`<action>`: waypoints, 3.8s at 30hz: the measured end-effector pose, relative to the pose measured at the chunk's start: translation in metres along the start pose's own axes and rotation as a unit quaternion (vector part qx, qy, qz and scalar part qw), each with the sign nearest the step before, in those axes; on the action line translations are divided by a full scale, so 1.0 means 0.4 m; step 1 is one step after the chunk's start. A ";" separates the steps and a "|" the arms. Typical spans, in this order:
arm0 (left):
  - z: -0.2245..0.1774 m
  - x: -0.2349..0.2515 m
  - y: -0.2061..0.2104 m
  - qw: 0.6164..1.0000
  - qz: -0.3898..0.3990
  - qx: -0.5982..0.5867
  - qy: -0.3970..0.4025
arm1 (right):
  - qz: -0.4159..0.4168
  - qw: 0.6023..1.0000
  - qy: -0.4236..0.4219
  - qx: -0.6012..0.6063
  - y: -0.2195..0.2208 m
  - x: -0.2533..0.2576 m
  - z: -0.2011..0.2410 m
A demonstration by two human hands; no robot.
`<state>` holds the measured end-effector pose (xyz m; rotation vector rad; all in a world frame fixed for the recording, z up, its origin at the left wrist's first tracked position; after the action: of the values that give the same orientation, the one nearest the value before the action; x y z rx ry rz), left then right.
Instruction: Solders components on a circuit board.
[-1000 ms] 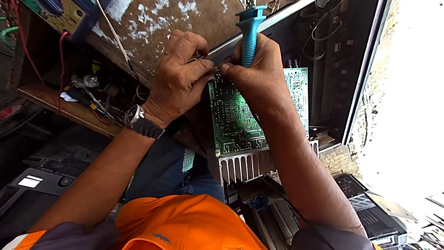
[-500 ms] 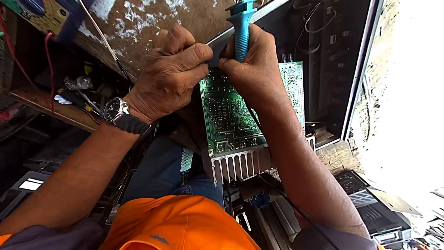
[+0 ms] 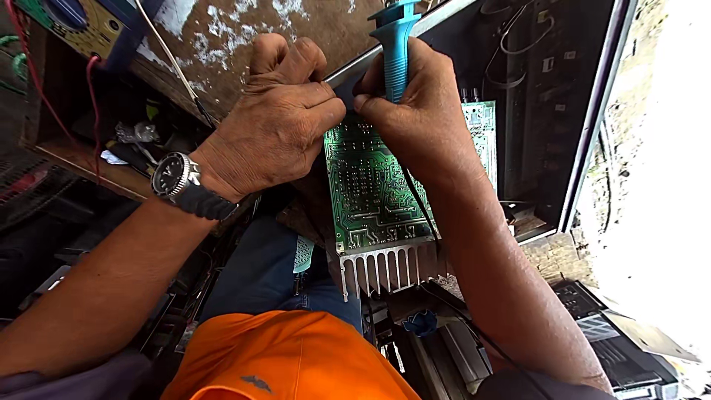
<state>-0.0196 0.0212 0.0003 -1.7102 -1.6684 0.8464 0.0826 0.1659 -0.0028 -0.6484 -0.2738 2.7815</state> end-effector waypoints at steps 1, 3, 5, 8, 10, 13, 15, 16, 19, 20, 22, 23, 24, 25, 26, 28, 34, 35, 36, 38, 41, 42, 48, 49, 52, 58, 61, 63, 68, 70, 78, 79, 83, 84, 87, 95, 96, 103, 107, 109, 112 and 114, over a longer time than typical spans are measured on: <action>0.001 0.001 0.001 1.000 -0.004 0.000 0.001 | 0.005 1.000 -0.002 -0.001 -0.010 -0.007 0.013; 0.002 0.001 0.003 1.000 -0.006 -0.003 0.002 | 0.012 0.999 0.021 -0.025 -0.049 -0.040 0.052; 0.003 0.000 0.003 1.000 0.004 -0.007 0.001 | 0.002 0.995 0.080 -0.064 -0.104 -0.107 0.095; 0.002 0.003 0.002 1.000 0.016 -0.004 0.005 | -0.034 0.979 0.128 -0.154 -0.200 -0.193 0.120; 0.000 0.005 0.000 1.000 0.020 0.002 0.009 | -0.042 0.976 0.150 -0.154 -0.241 -0.244 0.119; 0.001 0.009 -0.003 1.000 0.018 0.008 0.017 | -0.005 0.960 0.164 -0.228 -0.268 -0.314 0.118; 0.002 0.009 -0.004 1.000 0.015 0.007 0.022 | 0.040 0.934 0.125 -0.332 -0.259 -0.335 0.128; 0.002 0.010 -0.004 1.000 0.015 0.009 0.025 | 0.058 0.922 0.100 -0.369 -0.250 -0.338 0.135; 0.002 0.012 -0.005 0.999 0.013 0.012 0.030 | 0.055 0.905 0.051 -0.419 -0.226 -0.329 0.147; 0.002 0.012 -0.006 0.999 0.013 0.013 0.030 | 0.046 0.903 0.039 -0.426 -0.221 -0.322 0.150; 0.002 0.013 -0.006 0.999 0.013 0.013 0.029 | 0.034 0.900 0.016 -0.435 -0.215 -0.307 0.158; 0.002 0.013 -0.007 0.999 0.015 0.012 0.029 | 0.033 0.899 0.003 -0.436 -0.212 -0.299 0.158; 0.002 0.014 -0.008 0.999 0.018 0.011 0.028 | 0.034 0.900 -0.009 -0.435 -0.208 -0.291 0.157; 0.002 0.013 -0.008 0.999 0.021 0.012 0.028 | 0.037 0.900 -0.020 -0.435 -0.204 -0.283 0.153; 0.002 0.013 -0.008 0.999 0.021 0.013 0.029 | 0.040 0.899 -0.028 -0.435 -0.199 -0.275 0.149; 0.004 0.014 -0.006 0.999 0.013 0.010 0.034 | 0.047 0.898 -0.033 -0.437 -0.194 -0.262 0.141; 0.005 0.014 -0.004 0.999 0.014 0.007 0.039 | 0.092 0.923 -0.016 -0.373 -0.231 -0.244 0.094; 0.006 0.014 -0.004 0.999 0.015 0.006 0.040 | 0.098 0.931 -0.013 -0.351 -0.241 -0.243 0.082; 0.006 0.013 -0.004 0.999 0.014 0.004 0.041 | 0.104 0.938 -0.009 -0.330 -0.248 -0.242 0.070; 0.008 0.014 -0.002 0.999 0.013 0.001 0.044 | 0.110 0.948 0.000 -0.300 -0.257 -0.242 0.050; 0.008 0.015 -0.003 0.999 0.018 -0.003 0.044 | 0.111 0.953 0.011 -0.281 -0.257 -0.243 0.032; 0.007 0.015 -0.003 0.999 0.019 -0.003 0.044 | 0.109 0.953 0.011 -0.283 -0.255 -0.243 0.031; 0.008 0.015 -0.003 0.999 0.025 -0.017 0.040 | 0.062 0.907 -0.067 -0.411 -0.227 -0.259 0.096; 0.008 0.016 -0.002 0.999 0.027 -0.015 0.040 | 0.058 0.896 -0.083 -0.433 -0.219 -0.264 0.114; 0.006 0.015 -0.002 0.999 0.029 -0.011 0.039 | 0.050 0.866 -0.110 -0.485 -0.194 -0.273 0.160; 0.002 0.016 0.000 0.998 0.030 0.010 0.047 | 0.053 0.840 -0.125 -0.526 -0.158 -0.268 0.189; 0.002 0.017 0.002 0.998 0.029 0.013 0.048 | 0.061 0.838 -0.125 -0.528 -0.152 -0.265 0.187; 0.001 0.017 0.002 0.998 0.034 0.013 0.048 | 0.063 0.838 -0.124 -0.528 -0.150 -0.263 0.187; 0.001 0.018 0.001 0.998 0.035 0.009 0.048 | 0.067 0.838 -0.128 -0.526 -0.146 -0.260 0.186; 0.000 0.018 0.001 0.998 0.031 0.009 0.048 | 0.070 0.837 -0.129 -0.527 -0.146 -0.258 0.185; 0.003 0.019 0.002 0.998 0.038 0.014 0.050 | 0.071 0.834 -0.127 -0.532 -0.140 -0.256 0.190; 0.003 0.020 0.001 0.998 0.039 0.013 0.052 | 0.071 0.834 -0.129 -0.532 -0.139 -0.256 0.191; 0.004 0.020 0.000 0.998 0.037 0.010 0.057 | 0.075 0.835 -0.131 -0.529 -0.136 -0.255 0.195; 0.005 0.020 0.000 0.998 0.035 0.010 0.059 | 0.077 0.835 -0.131 -0.529 -0.136 -0.254 0.195; 0.005 0.021 0.001 0.997 0.037 0.013 0.062 | 0.083 0.835 -0.129 -0.528 -0.134 -0.251 0.196; 0.004 0.021 0.000 0.997 0.035 0.020 0.061 | 0.094 0.832 -0.126 -0.533 -0.130 -0.247 0.200; 0.004 0.021 0.000 0.997 0.035 0.020 0.062 | 0.096 0.832 -0.127 -0.532 -0.130 -0.246 0.200; 0.004 0.023 -0.002 0.997 0.044 0.019 0.063 | 0.096 0.830 -0.127 -0.534 -0.127 -0.243 0.203; 0.004 0.024 -0.001 0.997 0.045 0.019 0.061 | 0.108 0.836 -0.113 -0.526 -0.133 -0.239 0.203; 0.004 0.025 -0.001 0.997 0.048 0.020 0.061 | 0.114 0.843 -0.105 -0.515 -0.140 -0.233 0.200; 0.002 0.028 -0.001 0.997 0.053 0.023 0.061 | 0.113 0.848 -0.105 -0.507 -0.143 -0.226 0.198; 0.004 0.029 -0.002 0.997 0.051 0.021 0.062 | 0.111 0.848 -0.106 -0.507 -0.145 -0.225 0.196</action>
<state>-0.0211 0.0327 -0.0005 -1.7937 -1.4819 0.8008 0.1372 0.1837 0.1169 -0.5685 -1.8898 2.7339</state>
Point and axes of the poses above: each hand's wrist, its own x-axis towards the middle knuckle, its own y-axis out of the palm, z = x × y, the point moved 4 cm from there along x, towards the middle knuckle, and after that the axes turned 6 degrees about z, right-handed, at the moved point
